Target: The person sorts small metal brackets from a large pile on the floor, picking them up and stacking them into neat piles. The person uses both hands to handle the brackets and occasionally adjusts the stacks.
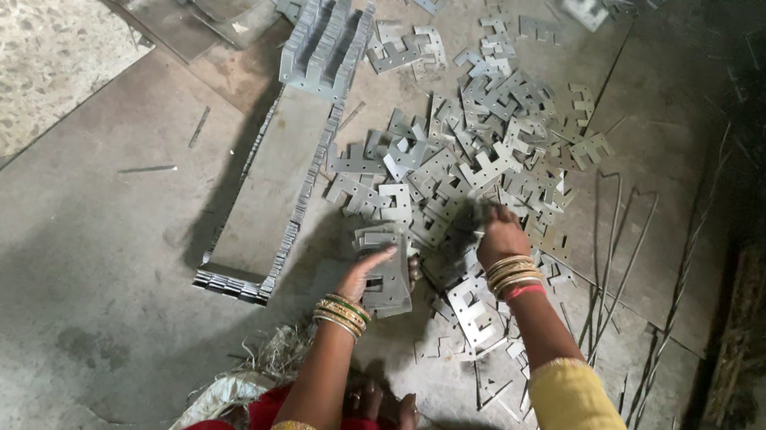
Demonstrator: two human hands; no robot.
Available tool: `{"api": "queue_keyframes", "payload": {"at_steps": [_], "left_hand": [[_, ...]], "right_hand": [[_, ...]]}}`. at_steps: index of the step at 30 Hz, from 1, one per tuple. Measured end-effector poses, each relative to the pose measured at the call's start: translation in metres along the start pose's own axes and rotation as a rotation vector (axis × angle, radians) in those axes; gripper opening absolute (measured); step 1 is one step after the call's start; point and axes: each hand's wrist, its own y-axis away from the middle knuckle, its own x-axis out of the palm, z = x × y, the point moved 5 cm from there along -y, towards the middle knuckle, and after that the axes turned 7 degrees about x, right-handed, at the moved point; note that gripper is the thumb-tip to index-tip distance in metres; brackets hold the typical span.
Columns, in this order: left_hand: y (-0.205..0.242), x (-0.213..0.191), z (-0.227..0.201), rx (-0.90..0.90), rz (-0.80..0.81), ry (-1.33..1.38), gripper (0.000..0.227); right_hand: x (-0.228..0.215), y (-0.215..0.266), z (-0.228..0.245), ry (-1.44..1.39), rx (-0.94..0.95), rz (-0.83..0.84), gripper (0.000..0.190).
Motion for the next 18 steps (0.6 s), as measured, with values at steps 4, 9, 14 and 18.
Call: {"api": "queue_keyframes", "payload": {"at_steps": [4, 9, 14, 18], "left_hand": [[0.004, 0.007, -0.012, 0.077, -0.078, -0.023, 0.048], [-0.001, 0.008, 0.004, -0.068, -0.016, 0.120, 0.054], [-0.014, -0.003, 0.024, -0.087, 0.004, 0.095, 0.049], [-0.009, -0.004, 0.030, -0.109, -0.069, 0.023, 0.040]], "right_hand": [[0.031, -0.009, -0.008, 0.019, -0.041, 0.309, 0.063], [-0.011, 0.002, -0.013, 0.041, 0.257, 0.545, 0.045], [-0.080, 0.025, 0.003, -0.760, 0.173, 0.453, 0.036], [-0.097, 0.062, 0.024, -1.224, 0.296, 0.644, 0.045]]}}
